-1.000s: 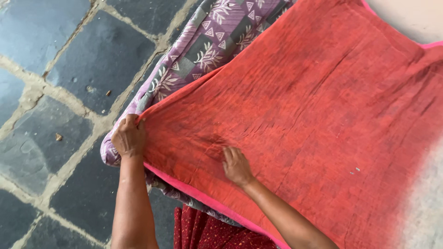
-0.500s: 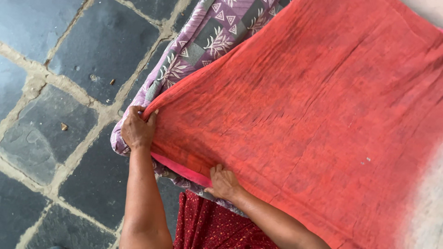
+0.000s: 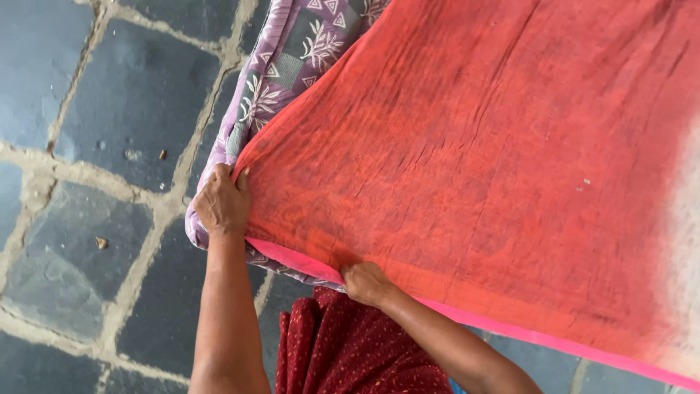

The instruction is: The person folds a large red and pink cloth laid out on a tiled floor. They smooth the fabric with their hands, fold one side over, and then fold the cloth in half lengthwise.

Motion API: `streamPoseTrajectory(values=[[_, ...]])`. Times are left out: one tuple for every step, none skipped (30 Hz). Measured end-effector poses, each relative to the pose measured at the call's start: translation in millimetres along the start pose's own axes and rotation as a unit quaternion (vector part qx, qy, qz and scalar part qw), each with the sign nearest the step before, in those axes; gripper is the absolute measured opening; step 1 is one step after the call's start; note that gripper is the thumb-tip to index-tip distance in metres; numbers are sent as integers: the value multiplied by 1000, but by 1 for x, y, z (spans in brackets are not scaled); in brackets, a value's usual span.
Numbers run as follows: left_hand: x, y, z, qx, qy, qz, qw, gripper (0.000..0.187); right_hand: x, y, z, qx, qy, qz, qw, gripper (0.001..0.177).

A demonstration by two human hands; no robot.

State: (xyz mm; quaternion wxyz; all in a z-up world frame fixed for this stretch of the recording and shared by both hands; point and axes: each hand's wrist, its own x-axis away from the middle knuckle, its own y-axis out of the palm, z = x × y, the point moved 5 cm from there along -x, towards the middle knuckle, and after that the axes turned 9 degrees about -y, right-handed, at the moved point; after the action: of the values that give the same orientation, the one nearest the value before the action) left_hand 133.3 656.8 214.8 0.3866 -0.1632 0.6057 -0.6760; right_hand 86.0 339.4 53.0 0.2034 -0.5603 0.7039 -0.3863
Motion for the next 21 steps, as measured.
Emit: streamPoseTrajectory(values=[[-1,1,-3,-20,11,-7,1000,37,-2,5,-5,-30,6,-15,999,24],[-3,-1,-7,-28,27,5,999,38,-5,9,-11,-60,11,-30,998,30],[-6,-4,-13,-35,41,17,998,38,-8,10,-15,-88,15,-45,995,37],[-11,-6,-17,-42,55,30,997,39,-11,7,-21,-85,8,-35,996,34],[-13,-7,-23,-52,59,20,997,40,-12,7,-30,-84,0,-27,996,31],[-16,-8,-30,-62,64,9,996,40,-13,7,-39,-83,-8,-20,996,29],[-19,-9,-35,-72,67,-1,995,41,-14,12,-43,-100,9,-54,993,30],[-19,-15,-42,-54,75,16,996,40,-14,19,-47,-116,27,-87,989,31],[-15,-23,-50,-37,81,34,995,39,-16,26,-48,-132,44,-120,983,32],[-9,-29,-57,-20,88,52,995,38,-18,31,-52,-125,38,-106,986,28],[-5,-28,-65,-26,53,32,998,38,-18,37,-56,-118,32,-90,988,25],[0,-25,-71,-33,18,11,999,38,-21,43,-56,-110,27,-75,991,23],[5,-22,-77,-40,-17,-9,999,38,-27,49,-49,-97,40,-70,992,23],[10,-22,-79,-32,-25,1,999,40,-32,53,-44,-84,52,-66,993,22],[16,-21,-81,-25,-34,10,999,41,-36,57,-40,-72,64,-63,993,22],[19,-22,-81,-18,-43,20,999,43,-40,60,-37,-62,64,-67,994,20],[20,-22,-82,-33,-50,2,998,47,-44,60,-34,-52,64,-70,994,18],[21,-23,-82,-48,-57,-16,997,50,-46,59,-31,-42,64,-74,994,17],[20,-25,-79,-61,-64,-32,996,54,-47,57,-28,-39,71,-92,992,17],[20,-32,-75,-55,-47,-28,997,54,-48,56,-26,-36,77,-110,990,17],[24,-44,-75,-50,-31,-25,998,53,-47,55,-28,-35,83,-130,987,17]])
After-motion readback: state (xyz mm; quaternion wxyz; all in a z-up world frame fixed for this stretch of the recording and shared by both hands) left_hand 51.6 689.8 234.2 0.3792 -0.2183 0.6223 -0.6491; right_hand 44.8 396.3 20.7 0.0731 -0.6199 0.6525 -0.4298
